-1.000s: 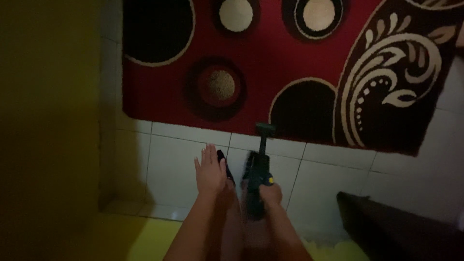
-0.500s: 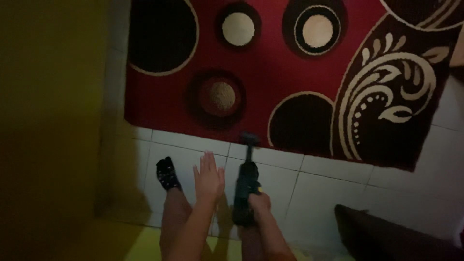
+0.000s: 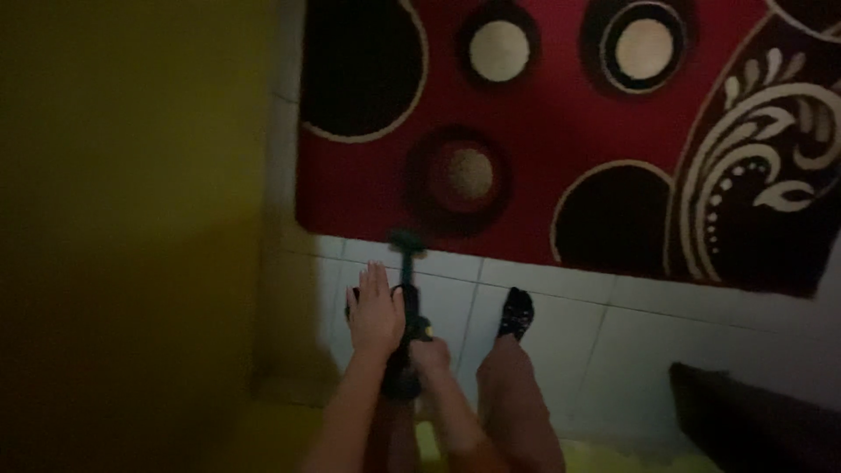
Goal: The person vacuums a patterned rug using a handheld vacuum cleaner.
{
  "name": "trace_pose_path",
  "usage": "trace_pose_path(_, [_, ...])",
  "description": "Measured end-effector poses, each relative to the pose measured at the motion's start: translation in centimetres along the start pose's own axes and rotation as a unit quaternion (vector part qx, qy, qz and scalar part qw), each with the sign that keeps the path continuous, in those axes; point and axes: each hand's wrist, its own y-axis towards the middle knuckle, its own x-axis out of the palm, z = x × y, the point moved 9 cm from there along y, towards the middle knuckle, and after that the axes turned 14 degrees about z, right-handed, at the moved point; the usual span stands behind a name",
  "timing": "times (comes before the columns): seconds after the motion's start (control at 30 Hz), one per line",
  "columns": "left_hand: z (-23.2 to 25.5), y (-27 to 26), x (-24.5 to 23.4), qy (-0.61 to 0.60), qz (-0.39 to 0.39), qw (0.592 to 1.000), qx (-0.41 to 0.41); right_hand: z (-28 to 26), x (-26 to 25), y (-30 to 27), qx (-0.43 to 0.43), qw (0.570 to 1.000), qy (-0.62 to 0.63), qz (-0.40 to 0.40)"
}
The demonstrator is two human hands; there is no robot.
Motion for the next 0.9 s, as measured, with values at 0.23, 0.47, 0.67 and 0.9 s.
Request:
trace_pose_path(0.23, [-4.1, 1.8, -2.4, 0.020, 0.010, 1.000, 0.006, 3.5, -4.5, 6.4, 0.027, 0.997, 0.024, 0.064])
trace_pose_path(0.47, [-5.4, 2.7, -2.2, -0.035, 0.016, 0.999, -0.001, -5.3, 7.2, -3.1, -0.099, 0.990, -0.101, -0.008])
trace_pose_path(0.67, [-9.5, 5.1, -5.0, -0.111, 0.112, 0.987, -0.002, -8.3, 10.5, -6.4, -0.130, 0.990, 0.018, -0.059])
trace_pose_path(0.9, [-11.6, 5.0, -7.1, -0.057, 0.025, 0.995, -0.083, -4.9, 4.6, -3.9, -0.102, 0.981, -0.158, 0.042])
